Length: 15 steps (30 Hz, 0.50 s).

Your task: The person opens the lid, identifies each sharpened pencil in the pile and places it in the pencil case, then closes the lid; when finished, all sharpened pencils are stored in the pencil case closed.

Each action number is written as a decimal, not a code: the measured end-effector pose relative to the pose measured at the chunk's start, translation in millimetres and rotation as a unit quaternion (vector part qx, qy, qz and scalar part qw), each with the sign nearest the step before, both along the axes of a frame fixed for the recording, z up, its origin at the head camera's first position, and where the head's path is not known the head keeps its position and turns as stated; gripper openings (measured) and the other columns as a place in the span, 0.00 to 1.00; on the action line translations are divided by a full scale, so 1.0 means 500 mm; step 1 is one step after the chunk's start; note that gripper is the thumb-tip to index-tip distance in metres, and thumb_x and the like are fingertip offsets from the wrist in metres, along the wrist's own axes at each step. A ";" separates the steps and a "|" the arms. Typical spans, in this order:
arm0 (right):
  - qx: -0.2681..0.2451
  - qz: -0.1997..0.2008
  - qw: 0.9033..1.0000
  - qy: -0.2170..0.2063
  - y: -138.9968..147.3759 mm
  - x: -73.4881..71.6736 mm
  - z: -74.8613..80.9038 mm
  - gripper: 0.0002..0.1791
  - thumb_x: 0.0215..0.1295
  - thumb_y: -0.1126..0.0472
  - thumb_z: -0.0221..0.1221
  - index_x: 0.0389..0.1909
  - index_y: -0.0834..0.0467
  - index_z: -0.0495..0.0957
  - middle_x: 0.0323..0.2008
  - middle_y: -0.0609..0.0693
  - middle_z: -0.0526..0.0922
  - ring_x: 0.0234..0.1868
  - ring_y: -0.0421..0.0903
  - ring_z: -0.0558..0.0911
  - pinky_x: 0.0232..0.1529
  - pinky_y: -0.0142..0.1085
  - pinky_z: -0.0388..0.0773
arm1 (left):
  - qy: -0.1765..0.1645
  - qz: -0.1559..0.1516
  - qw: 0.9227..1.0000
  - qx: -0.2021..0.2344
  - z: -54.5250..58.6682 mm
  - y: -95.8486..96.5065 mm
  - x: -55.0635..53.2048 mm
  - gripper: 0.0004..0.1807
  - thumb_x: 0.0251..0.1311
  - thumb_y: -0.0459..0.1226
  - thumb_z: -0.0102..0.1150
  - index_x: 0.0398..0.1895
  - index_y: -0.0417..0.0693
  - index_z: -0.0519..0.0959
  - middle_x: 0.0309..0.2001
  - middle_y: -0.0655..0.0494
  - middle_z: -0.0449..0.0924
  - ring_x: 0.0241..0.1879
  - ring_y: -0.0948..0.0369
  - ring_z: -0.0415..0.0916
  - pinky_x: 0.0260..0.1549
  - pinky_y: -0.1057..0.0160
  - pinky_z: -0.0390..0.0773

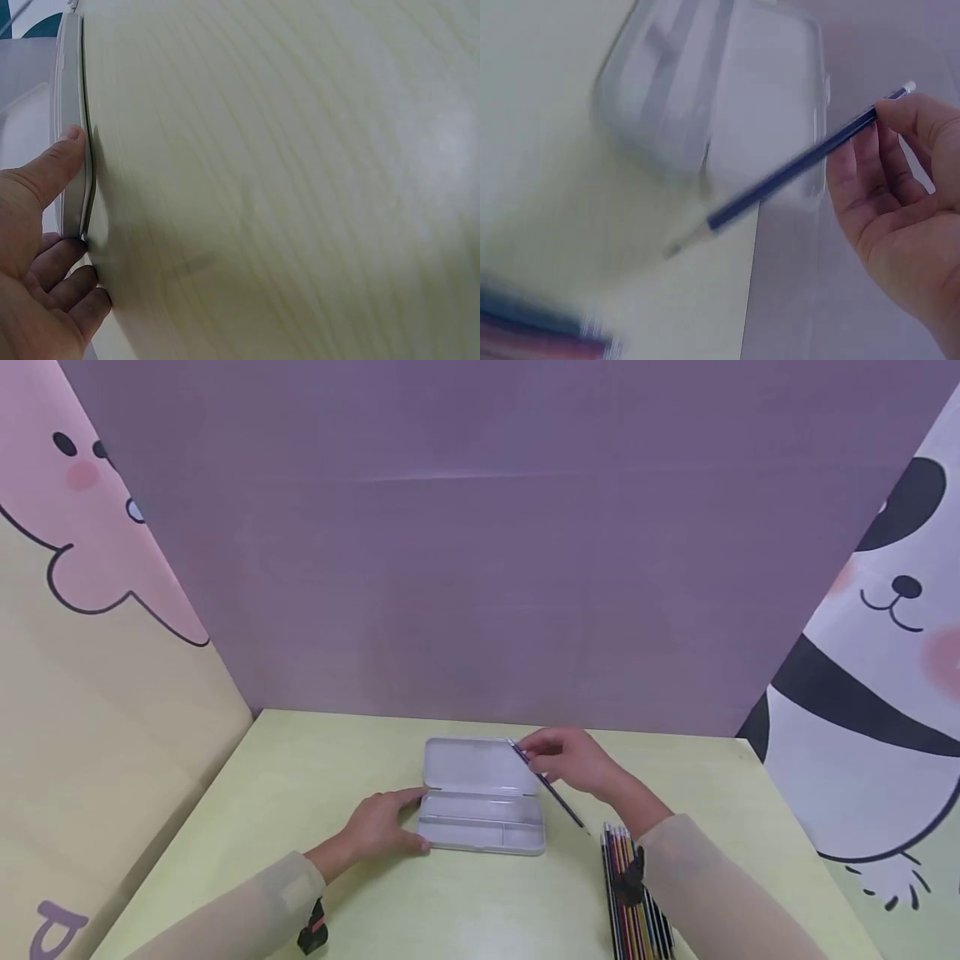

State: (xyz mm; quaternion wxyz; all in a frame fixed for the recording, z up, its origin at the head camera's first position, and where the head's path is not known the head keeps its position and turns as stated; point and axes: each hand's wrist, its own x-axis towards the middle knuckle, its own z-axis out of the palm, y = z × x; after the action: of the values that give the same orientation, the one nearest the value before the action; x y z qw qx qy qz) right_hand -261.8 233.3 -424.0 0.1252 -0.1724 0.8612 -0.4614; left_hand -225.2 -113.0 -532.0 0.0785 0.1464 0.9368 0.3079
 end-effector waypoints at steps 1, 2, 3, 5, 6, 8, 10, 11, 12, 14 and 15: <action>-0.001 0.004 1.000 0.004 -0.019 -0.006 -0.003 0.18 0.70 0.65 0.62 0.59 0.62 0.82 0.47 0.61 0.84 0.43 0.50 0.82 0.43 0.42 0.86 | -0.001 0.000 1.000 -0.002 -0.001 0.000 -0.001 0.52 0.43 0.54 0.82 0.74 0.52 0.71 0.69 0.51 0.76 0.67 0.46 0.74 0.64 0.42 0.73; -0.002 0.008 1.000 0.006 -0.037 -0.011 -0.007 0.17 0.70 0.65 0.62 0.59 0.61 0.82 0.47 0.61 0.84 0.43 0.50 0.82 0.43 0.41 0.86 | -0.002 -0.001 1.000 -0.001 -0.001 0.001 -0.001 0.52 0.43 0.54 0.82 0.74 0.52 0.71 0.69 0.51 0.76 0.67 0.46 0.74 0.64 0.43 0.73; -0.004 0.012 1.000 0.008 -0.055 -0.015 -0.012 0.17 0.70 0.66 0.62 0.58 0.60 0.83 0.46 0.60 0.84 0.42 0.49 0.82 0.43 0.40 0.86 | -0.003 -0.002 1.000 -0.001 -0.001 0.001 -0.002 0.51 0.43 0.54 0.82 0.74 0.52 0.71 0.69 0.51 0.76 0.67 0.46 0.74 0.64 0.42 0.73; -0.002 0.020 1.000 0.013 -0.087 -0.024 -0.023 0.16 0.70 0.66 0.62 0.57 0.58 0.84 0.44 0.56 0.85 0.42 0.48 0.82 0.43 0.39 0.85 | -0.003 -0.004 1.000 -0.001 -0.001 0.002 -0.003 0.52 0.43 0.54 0.82 0.74 0.51 0.72 0.69 0.50 0.77 0.67 0.45 0.74 0.64 0.42 0.74; 0.001 0.023 1.000 0.017 -0.102 -0.028 -0.028 0.16 0.70 0.67 0.62 0.57 0.57 0.84 0.43 0.54 0.85 0.41 0.48 0.82 0.43 0.39 0.85 | -0.005 -0.004 1.000 -0.003 -0.001 0.002 -0.003 0.52 0.43 0.54 0.82 0.74 0.51 0.71 0.69 0.50 0.76 0.67 0.45 0.74 0.64 0.42 0.73; 0.011 0.028 0.999 0.023 -0.128 -0.034 -0.038 0.16 0.69 0.68 0.62 0.55 0.56 0.86 0.41 0.51 0.85 0.41 0.47 0.82 0.43 0.38 0.84 | -0.004 -0.004 1.000 -0.007 0.000 0.002 -0.004 0.52 0.43 0.54 0.82 0.74 0.51 0.71 0.69 0.49 0.77 0.67 0.45 0.74 0.64 0.42 0.73; 0.024 0.038 0.999 0.028 -0.149 -0.040 -0.048 0.15 0.68 0.68 0.63 0.53 0.55 0.86 0.40 0.51 0.86 0.40 0.46 0.81 0.42 0.37 0.84 | -0.003 -0.003 1.000 -0.012 0.000 0.002 -0.005 0.52 0.43 0.54 0.82 0.74 0.51 0.71 0.69 0.49 0.77 0.66 0.45 0.74 0.64 0.42 0.73; 0.029 0.044 0.998 0.031 -0.157 -0.042 -0.053 0.15 0.68 0.68 0.63 0.52 0.55 0.87 0.41 0.51 0.86 0.40 0.46 0.82 0.43 0.37 0.84 | -0.003 -0.002 1.000 -0.015 -0.001 0.002 -0.006 0.52 0.43 0.55 0.82 0.74 0.51 0.71 0.69 0.50 0.77 0.66 0.45 0.74 0.64 0.42 0.73; 0.034 0.053 0.997 0.037 -0.162 -0.045 -0.058 0.14 0.67 0.69 0.63 0.51 0.55 0.87 0.41 0.52 0.87 0.40 0.46 0.82 0.42 0.37 0.84 | -0.002 -0.002 1.000 -0.017 -0.001 0.002 -0.006 0.52 0.43 0.55 0.82 0.74 0.52 0.71 0.69 0.50 0.77 0.66 0.46 0.74 0.64 0.43 0.73; 0.043 0.069 0.996 0.047 -0.171 -0.050 -0.070 0.14 0.67 0.70 0.64 0.50 0.55 0.87 0.41 0.51 0.88 0.40 0.44 0.83 0.43 0.36 0.83 | 0.001 -0.004 1.000 -0.018 -0.002 0.000 -0.006 0.52 0.44 0.56 0.81 0.74 0.51 0.72 0.68 0.50 0.77 0.66 0.46 0.75 0.64 0.43 0.74; 0.046 0.078 0.994 0.052 -0.174 -0.052 -0.076 0.14 0.67 0.70 0.63 0.49 0.55 0.87 0.41 0.50 0.88 0.40 0.43 0.83 0.43 0.35 0.83 | 0.002 -0.004 1.000 -0.018 -0.002 -0.001 -0.007 0.51 0.44 0.56 0.81 0.73 0.51 0.72 0.68 0.50 0.77 0.66 0.46 0.75 0.64 0.43 0.74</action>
State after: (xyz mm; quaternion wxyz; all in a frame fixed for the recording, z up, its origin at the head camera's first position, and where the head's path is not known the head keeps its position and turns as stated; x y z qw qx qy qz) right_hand -287.8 146.3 -462.1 0.1234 -0.2570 0.8710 -0.4000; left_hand -228.6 -113.4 -533.0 0.0801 0.1493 0.9417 0.2907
